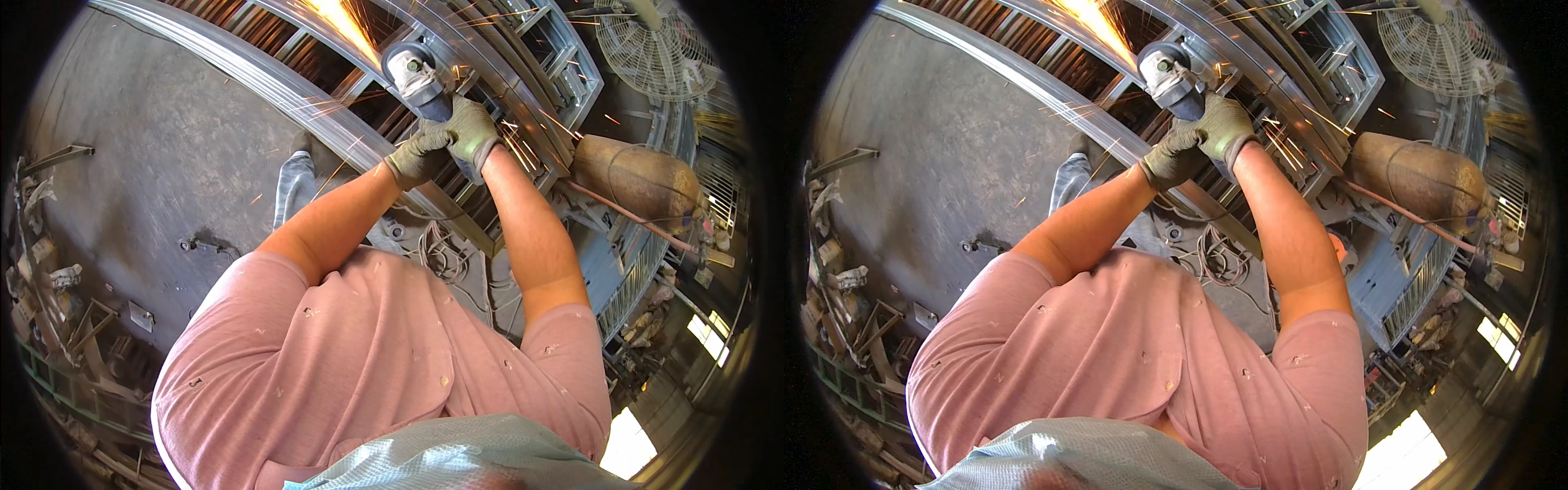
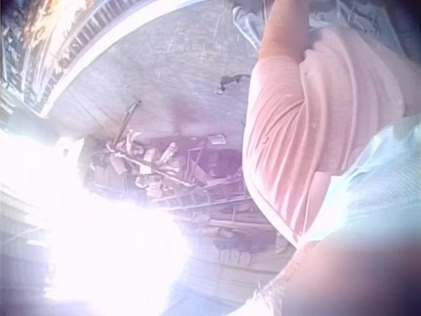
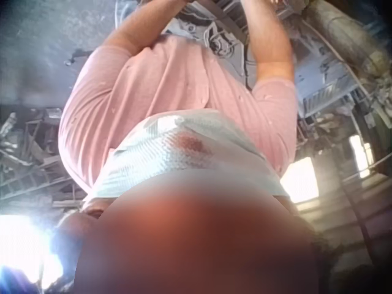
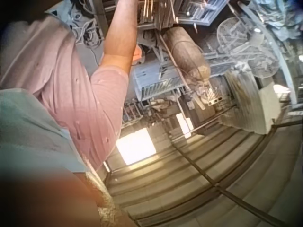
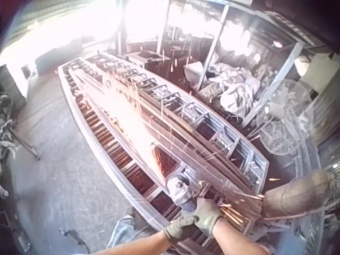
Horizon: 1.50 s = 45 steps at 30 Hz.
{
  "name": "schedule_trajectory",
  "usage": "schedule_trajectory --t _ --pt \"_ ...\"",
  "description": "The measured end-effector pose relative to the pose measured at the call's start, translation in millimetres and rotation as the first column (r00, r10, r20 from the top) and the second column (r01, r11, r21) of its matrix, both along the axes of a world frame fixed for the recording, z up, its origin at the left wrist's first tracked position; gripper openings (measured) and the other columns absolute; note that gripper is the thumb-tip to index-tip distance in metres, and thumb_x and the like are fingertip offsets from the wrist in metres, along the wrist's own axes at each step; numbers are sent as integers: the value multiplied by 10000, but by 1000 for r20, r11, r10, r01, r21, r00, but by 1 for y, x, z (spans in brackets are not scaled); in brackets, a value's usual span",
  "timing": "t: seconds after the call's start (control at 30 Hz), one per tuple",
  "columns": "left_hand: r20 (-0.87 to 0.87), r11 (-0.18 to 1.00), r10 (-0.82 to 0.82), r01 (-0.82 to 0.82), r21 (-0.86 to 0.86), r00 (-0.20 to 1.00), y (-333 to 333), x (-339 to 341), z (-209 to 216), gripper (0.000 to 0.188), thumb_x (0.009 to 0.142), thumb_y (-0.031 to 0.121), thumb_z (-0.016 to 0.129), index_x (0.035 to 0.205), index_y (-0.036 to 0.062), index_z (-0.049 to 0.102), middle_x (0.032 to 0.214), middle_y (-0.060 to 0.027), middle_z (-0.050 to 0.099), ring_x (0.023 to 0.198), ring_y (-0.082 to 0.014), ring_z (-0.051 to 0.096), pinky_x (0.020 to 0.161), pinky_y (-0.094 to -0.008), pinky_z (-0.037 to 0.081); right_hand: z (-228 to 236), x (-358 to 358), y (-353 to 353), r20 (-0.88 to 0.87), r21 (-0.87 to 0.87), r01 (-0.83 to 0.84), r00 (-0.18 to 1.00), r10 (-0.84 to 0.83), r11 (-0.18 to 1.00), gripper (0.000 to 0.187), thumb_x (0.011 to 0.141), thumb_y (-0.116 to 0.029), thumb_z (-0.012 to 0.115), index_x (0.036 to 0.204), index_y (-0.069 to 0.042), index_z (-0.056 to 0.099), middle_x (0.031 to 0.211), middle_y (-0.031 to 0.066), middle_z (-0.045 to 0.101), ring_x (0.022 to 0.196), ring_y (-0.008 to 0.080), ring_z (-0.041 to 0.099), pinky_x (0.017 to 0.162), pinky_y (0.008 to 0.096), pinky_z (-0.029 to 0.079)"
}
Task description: The person uses an angle grinder to smooth the surface of a metal frame, moving the tool along the edges and crossbars. Sparks fly as the grinder contacts the metal. The person repositions the frame and continues grinding different sections.
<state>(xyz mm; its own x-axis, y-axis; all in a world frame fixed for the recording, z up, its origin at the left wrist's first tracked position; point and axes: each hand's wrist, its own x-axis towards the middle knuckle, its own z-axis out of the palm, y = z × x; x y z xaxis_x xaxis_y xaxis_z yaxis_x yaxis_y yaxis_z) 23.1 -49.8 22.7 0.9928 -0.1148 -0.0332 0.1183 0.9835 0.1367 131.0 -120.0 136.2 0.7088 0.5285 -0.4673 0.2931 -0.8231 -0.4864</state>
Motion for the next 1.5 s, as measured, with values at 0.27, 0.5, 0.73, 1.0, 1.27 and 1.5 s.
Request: schedule_trajectory --t 0.27,0.5,0.73,1.0,1.27,1.5 --pt "25 1000 -6 6 -2 1000 2 1 1 873 912 288 920 1625 83 460 1585 -115 603 1483 -294 554 1300 -475 381 6 -2 4 5 -20 16 1000 -16 1000 613 826 -480 878 1280 -92 738 1191 238 784 1121 443 752 972 485 607" --pt "3 999 -30 30 -24 1000 3 0 0 852 920 270 910 1621 87 462 1587 -115 596 1481 -314 554 1298 -485 379 5 -3 4 36 -34 5 999 -4 999 611 815 -458 886 1276 -85 740 1200 250 778 1116 453 746 965 490 606" --pt "14 999 -21 22 -30 1000 3 -3 0 823 938 251 890 1620 69 467 1577 -124 606 1480 -310 555 1301 -475 376 3 -3 4 43 -52 -3 999 6 999 621 810 -453 889 1268 -62 738 1196 258 775 1121 454 745 970 488 605" --pt "64 1000 11 -11 -2 998 3 -4 1 793 941 241 884 1606 66 489 1549 -121 630 1475 -308 560 1308 -472 364 3 -3 3 18 -64 14 1000 -13 998 662 784 -483 907 1272 -67 742 1167 253 790 1116 449 758 968 482 609" --pt "18 999 -35 36 -32 999 7 -4 5 791 928 233 898 1588 70 495 1539 -116 633 1453 -302 580 1270 -472 415 -6 -2 0 28 -71 52 998 -50 996 715 765 -531 910 1228 -10 749 1138 266 794 1080 437 776 942 479 618" --pt "-49 995 -59 55 -87 997 8 -6 7 780 940 237 888 1593 69 495 1534 -115 636 1441 -297 587 1259 -469 424 -16 -1 -2 1 -16 109 994 -109 994 658 795 -533 895 1199 -28 770 1146 252 797 1070 433 775 942 479 614"
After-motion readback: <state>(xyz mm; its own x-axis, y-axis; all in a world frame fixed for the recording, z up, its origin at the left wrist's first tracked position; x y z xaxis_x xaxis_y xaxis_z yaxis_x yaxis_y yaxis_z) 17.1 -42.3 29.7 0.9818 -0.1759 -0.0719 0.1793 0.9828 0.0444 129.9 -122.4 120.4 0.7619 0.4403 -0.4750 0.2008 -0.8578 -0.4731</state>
